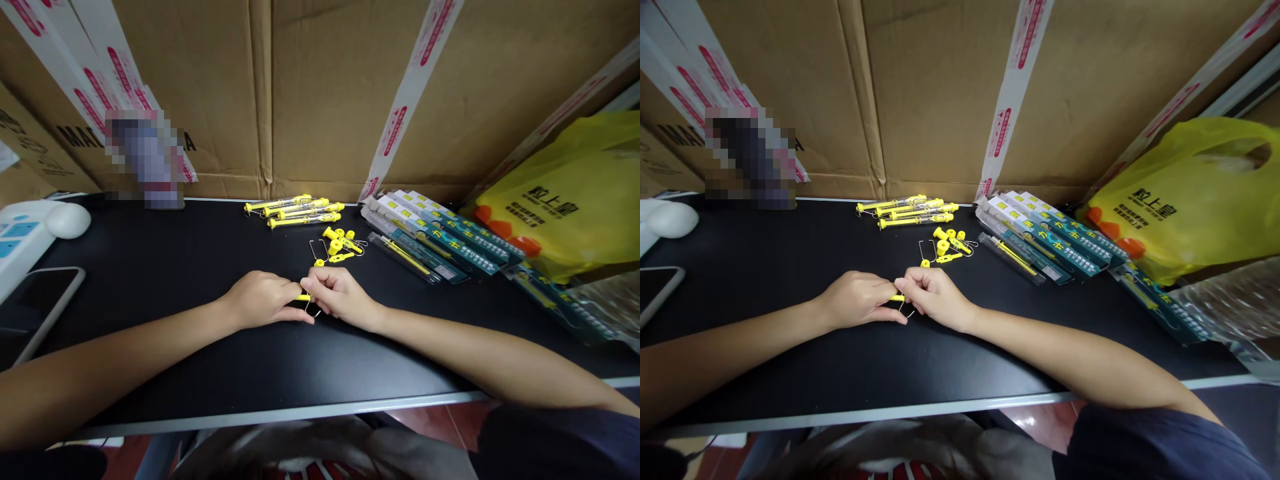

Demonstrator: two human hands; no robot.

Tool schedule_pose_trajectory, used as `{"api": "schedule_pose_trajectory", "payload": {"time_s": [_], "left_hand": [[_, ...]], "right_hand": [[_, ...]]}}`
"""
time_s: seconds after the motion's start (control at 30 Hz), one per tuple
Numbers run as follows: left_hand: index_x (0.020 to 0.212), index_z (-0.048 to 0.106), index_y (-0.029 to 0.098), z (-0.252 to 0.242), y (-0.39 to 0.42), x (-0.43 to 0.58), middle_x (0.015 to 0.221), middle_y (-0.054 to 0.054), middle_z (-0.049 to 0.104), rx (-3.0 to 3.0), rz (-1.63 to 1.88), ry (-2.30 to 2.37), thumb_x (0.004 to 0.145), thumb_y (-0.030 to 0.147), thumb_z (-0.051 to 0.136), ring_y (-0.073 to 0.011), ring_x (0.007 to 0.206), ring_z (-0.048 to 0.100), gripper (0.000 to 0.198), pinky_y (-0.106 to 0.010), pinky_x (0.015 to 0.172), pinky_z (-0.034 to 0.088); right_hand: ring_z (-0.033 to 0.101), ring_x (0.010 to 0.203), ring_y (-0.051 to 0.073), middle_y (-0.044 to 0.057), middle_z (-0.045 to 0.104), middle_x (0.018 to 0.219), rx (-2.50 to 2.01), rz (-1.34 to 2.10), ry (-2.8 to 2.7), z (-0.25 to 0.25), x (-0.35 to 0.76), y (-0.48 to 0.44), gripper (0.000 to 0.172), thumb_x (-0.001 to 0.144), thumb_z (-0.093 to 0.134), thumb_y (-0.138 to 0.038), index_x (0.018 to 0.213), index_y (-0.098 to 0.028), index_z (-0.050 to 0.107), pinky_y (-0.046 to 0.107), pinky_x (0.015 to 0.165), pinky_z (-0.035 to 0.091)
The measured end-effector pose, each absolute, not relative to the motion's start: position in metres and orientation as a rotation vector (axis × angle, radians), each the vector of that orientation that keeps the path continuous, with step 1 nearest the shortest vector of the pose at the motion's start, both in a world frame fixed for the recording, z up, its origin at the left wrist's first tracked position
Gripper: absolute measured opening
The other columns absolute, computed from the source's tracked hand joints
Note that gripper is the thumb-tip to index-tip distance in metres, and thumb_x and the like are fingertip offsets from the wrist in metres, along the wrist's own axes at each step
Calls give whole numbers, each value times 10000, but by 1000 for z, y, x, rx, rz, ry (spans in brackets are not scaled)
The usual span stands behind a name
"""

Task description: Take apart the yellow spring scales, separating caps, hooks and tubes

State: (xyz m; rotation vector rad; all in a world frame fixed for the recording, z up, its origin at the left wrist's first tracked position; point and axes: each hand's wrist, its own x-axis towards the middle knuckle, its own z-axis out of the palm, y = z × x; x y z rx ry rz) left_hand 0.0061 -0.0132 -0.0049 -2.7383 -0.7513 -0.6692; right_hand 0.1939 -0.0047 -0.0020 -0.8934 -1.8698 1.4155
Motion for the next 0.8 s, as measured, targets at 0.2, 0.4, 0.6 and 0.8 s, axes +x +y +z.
{"api": "schedule_pose_trajectory", "payload": {"time_s": [0.2,0.4,0.6,0.8], "left_hand": [[564,487,184,-4,-34,15,472,26,494,-2661,-713,-555,912,498,416,-112,438,447,474,-272,446,227],[605,446,177,-3,-19,6,539,36,482,-2786,-717,-991,925,457,391,-99,502,464,428,-233,508,291],[708,482,181,0,-20,5,655,8,522,-2807,-664,-1051,841,182,357,-133,624,482,183,-250,604,355],[851,554,166,-2,-17,6,767,-17,562,-2779,-629,-1080,918,212,335,-148,724,504,233,-262,674,384]], "right_hand": [[295,288,33,-104,385,394,-987,1423,-1651,-3,196,7,398,856,502,-501,621,-199,393,149,282,221],[326,316,29,-103,423,449,-879,1413,-1722,-4,197,1,322,881,508,-441,695,-197,410,152,320,237],[479,491,79,-45,505,586,-824,909,-1844,8,204,9,250,838,611,-337,695,-197,463,211,477,386],[533,764,177,35,624,776,-887,-24,-2212,13,223,48,134,874,547,-227,746,-192,532,305,687,397]]}}
